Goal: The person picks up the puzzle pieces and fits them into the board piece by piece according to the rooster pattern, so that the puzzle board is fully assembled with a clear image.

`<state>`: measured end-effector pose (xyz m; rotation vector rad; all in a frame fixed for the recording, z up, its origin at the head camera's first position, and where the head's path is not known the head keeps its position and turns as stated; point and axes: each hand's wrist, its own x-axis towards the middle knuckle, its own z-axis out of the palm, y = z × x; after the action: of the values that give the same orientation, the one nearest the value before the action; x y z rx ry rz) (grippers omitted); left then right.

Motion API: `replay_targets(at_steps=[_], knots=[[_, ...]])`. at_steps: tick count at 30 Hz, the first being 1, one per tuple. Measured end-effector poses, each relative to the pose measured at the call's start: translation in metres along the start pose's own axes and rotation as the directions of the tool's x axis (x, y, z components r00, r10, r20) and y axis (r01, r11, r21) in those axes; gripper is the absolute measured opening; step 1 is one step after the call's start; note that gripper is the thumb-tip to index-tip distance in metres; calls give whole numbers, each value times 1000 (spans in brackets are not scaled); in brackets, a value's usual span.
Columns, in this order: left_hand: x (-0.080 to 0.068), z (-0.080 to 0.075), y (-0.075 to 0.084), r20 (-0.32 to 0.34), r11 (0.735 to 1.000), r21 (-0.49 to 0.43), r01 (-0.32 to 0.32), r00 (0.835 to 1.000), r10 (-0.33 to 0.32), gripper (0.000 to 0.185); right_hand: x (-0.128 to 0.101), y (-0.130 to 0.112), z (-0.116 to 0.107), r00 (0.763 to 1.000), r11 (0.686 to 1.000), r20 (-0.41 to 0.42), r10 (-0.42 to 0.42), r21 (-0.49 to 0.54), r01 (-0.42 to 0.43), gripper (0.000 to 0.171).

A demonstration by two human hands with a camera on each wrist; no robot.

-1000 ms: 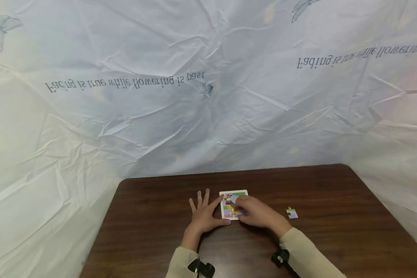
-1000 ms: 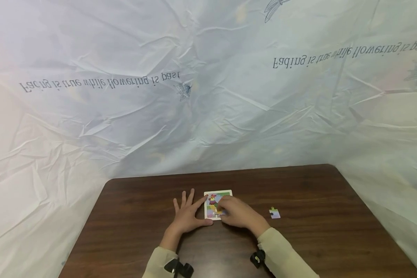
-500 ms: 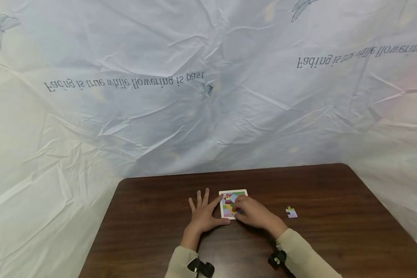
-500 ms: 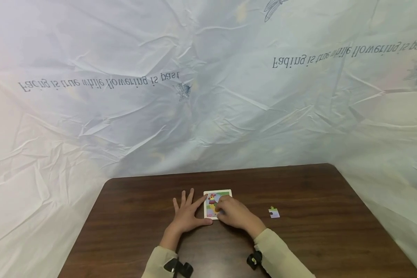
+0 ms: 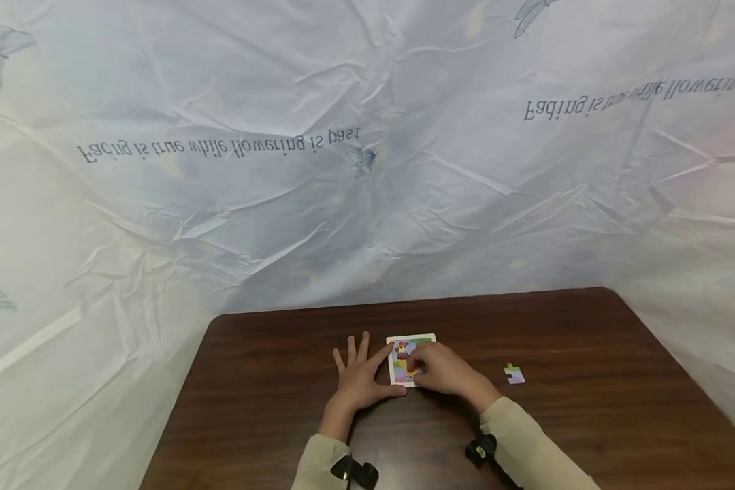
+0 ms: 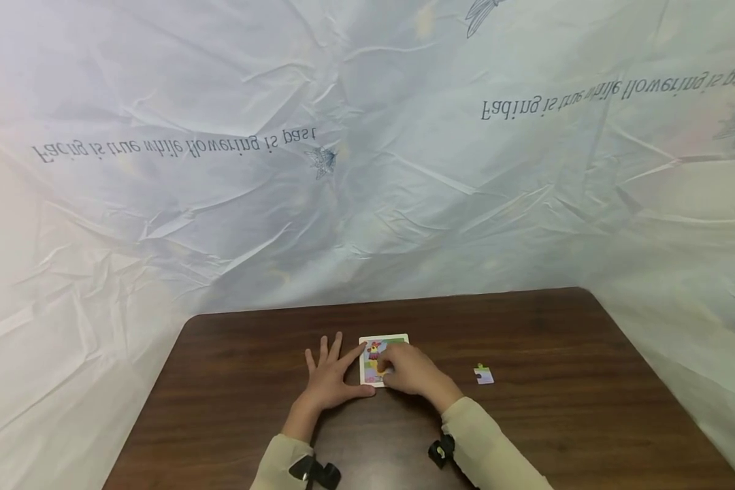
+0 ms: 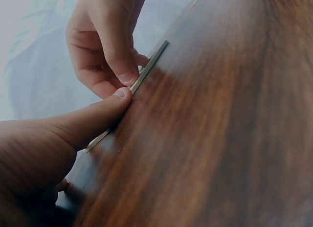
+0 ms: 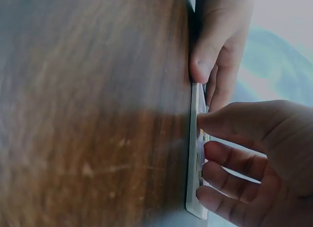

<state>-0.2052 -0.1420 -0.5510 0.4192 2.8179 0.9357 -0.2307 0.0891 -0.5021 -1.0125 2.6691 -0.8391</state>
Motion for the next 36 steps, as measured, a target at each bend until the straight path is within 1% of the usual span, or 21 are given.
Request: replay_targets(at_steps=[3,6,10,12,15,17,19,21,23,26,28,33,36], knots=[[1,-2,-1,5,1000,-6,-2,1000,2,97,2,1,-1,999,1000,26,-27,-5,28,13],[3,-3,-3,7,1000,-10,-8,1000,8,97,4,1,-2,998,999,45,-32,3,32,14],[10,-7,-8,15,1000,-6,-14,1000,14,97,9,3,-4,998,999,55,-35,3,35,14],[13,-8,-10,18,1000,-7,-16,1000,16,97,9,6,-5,997,998,42,-59,20,58,14],[18,-9,-13,24,1000,-16,-26,999,26,98,1,15,-11,996,993,-15,-88,82,89,14],[21,-10,-15,27,999,-17,-29,999,29,99,-6,22,-18,995,989,-58,-81,121,87,16],[24,-11,-17,26,999,-15,-32,999,32,98,-14,31,-27,994,990,-93,-50,129,62,16],[27,-12,-18,26,999,-15,-35,999,35,98,-23,39,-39,994,995,-107,0,98,10,18],[23,-11,-15,21,1000,-15,-26,999,27,98,-38,46,-51,994,998,-103,42,43,-38,21],[17,-9,-11,19,1000,-16,-15,1000,15,98,-63,56,-68,993,995,-74,89,-34,-92,26],[13,-8,-8,16,1000,-15,-9,1000,9,98,-77,61,-77,993,992,-44,107,-64,-110,30],[5,-4,-2,-2,1000,-3,1,1000,-1,97,-103,71,-89,988,987,48,148,-72,-144,33],[-1,-2,2,-7,1000,-1,14,1000,-14,97,-115,76,-90,982,983,85,167,-86,-160,29]])
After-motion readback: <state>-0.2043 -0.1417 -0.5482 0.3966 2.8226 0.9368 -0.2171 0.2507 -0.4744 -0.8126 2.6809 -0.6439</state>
